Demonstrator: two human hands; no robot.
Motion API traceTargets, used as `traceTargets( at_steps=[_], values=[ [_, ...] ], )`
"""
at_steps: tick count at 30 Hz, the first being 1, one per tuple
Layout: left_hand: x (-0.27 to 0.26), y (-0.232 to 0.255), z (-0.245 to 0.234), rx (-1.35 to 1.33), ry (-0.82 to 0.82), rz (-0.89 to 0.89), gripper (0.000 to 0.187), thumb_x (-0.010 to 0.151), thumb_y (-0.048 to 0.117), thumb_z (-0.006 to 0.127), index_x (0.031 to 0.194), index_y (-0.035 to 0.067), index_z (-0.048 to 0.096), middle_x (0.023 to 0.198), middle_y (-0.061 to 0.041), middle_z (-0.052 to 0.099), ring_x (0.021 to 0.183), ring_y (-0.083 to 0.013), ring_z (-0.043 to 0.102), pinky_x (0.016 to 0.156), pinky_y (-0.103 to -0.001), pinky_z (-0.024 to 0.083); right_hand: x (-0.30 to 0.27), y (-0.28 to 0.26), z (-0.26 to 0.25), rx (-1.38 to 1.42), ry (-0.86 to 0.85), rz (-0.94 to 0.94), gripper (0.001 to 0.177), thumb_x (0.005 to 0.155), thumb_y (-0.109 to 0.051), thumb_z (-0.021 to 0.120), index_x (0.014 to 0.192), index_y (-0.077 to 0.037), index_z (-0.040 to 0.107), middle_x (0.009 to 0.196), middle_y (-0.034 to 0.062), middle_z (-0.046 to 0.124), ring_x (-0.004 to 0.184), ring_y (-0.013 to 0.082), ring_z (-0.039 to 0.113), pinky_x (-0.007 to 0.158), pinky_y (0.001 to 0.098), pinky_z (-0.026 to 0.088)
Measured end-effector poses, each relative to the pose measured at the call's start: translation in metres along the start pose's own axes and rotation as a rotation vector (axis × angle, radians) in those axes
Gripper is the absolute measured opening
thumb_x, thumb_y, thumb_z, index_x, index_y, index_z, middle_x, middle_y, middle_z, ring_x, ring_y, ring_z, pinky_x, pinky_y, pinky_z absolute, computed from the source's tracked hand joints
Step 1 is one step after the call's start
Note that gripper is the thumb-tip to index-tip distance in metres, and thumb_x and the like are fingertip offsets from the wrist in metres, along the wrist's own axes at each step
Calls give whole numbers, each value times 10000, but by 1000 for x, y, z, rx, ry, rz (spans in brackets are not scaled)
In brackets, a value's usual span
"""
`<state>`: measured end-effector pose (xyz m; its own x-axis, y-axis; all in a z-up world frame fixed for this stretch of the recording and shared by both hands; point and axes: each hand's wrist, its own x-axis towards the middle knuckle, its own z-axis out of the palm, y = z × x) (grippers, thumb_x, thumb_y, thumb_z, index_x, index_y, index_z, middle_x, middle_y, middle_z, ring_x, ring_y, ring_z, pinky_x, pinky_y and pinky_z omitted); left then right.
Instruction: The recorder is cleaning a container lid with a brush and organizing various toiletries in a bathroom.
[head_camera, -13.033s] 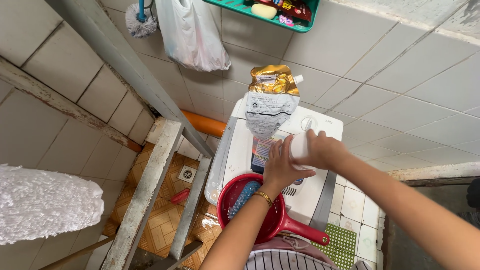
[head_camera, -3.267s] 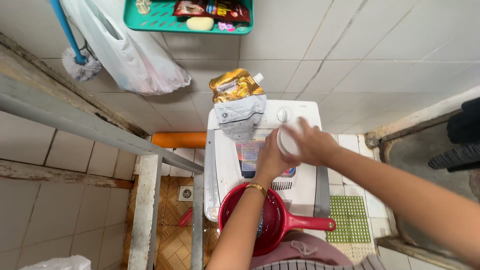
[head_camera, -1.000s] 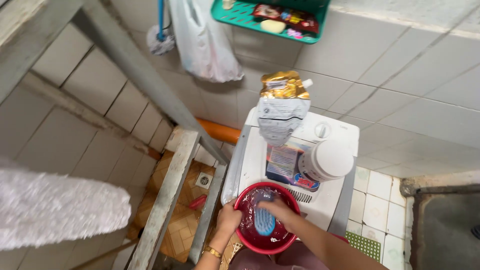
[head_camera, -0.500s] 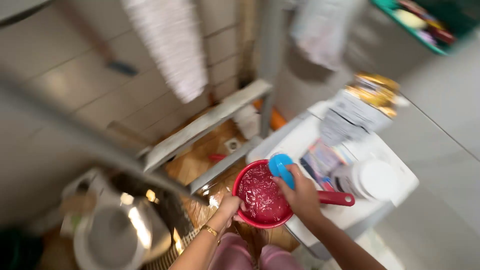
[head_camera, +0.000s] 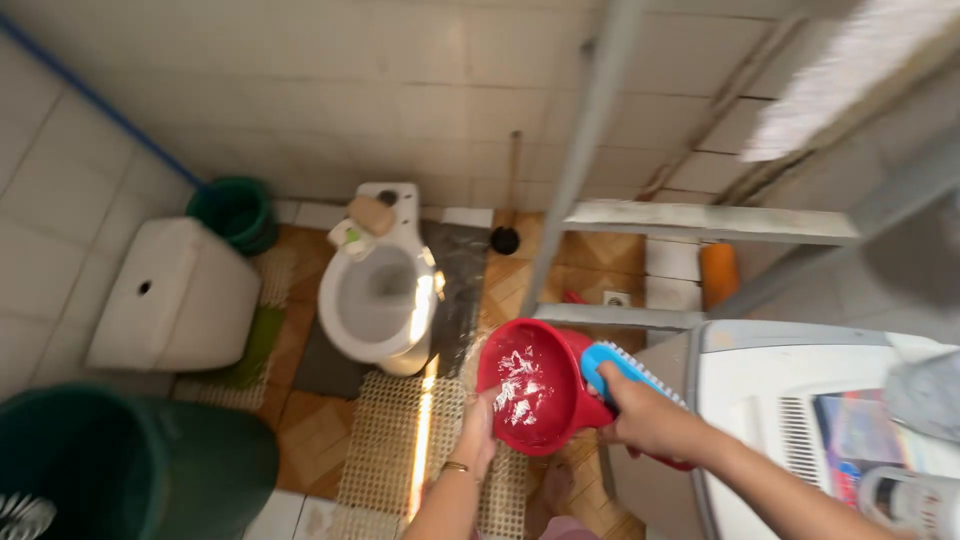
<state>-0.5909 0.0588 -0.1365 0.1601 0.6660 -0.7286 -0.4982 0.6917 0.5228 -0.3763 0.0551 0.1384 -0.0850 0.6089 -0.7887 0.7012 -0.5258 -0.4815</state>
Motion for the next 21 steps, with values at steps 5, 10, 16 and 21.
traceTargets(
  at_steps=[5,10,16,21],
  values=[
    [7,11,-58,-430,3,-89,364,945,215,613,1284,87,644,1202,-123,734,1101,-294,696,948,-466,581,34,-10,108,-417,262,-281,478,802,-116,724,1212,-161,481,845,140,728,794,356,714,681,475,546],
    [65,-6,-146,-502,211,-123,327,973,246,549,1267,142,648,1195,-100,725,1075,-293,697,901,-478,589,40,-47,169,-725,320,-278,450,860,-129,647,1281,-185,501,858,94,715,817,308,715,701,434,562],
    [-6,70,-120,-454,85,-168,304,1024,259,559,1293,136,628,1224,-98,696,1073,-260,666,858,-442,558,45,-42,198,-818,434,-431,584,763,-111,678,1324,-210,550,903,84,700,846,298,701,707,418,557],
    [-98,139,-64,-565,-223,-143,386,1080,338,475,1391,136,580,1353,-76,664,1212,-216,648,987,-404,578,47,-21,187,-874,561,-581,644,719,-43,650,1340,-206,607,920,109,697,852,325,679,703,456,538]
  ],
)
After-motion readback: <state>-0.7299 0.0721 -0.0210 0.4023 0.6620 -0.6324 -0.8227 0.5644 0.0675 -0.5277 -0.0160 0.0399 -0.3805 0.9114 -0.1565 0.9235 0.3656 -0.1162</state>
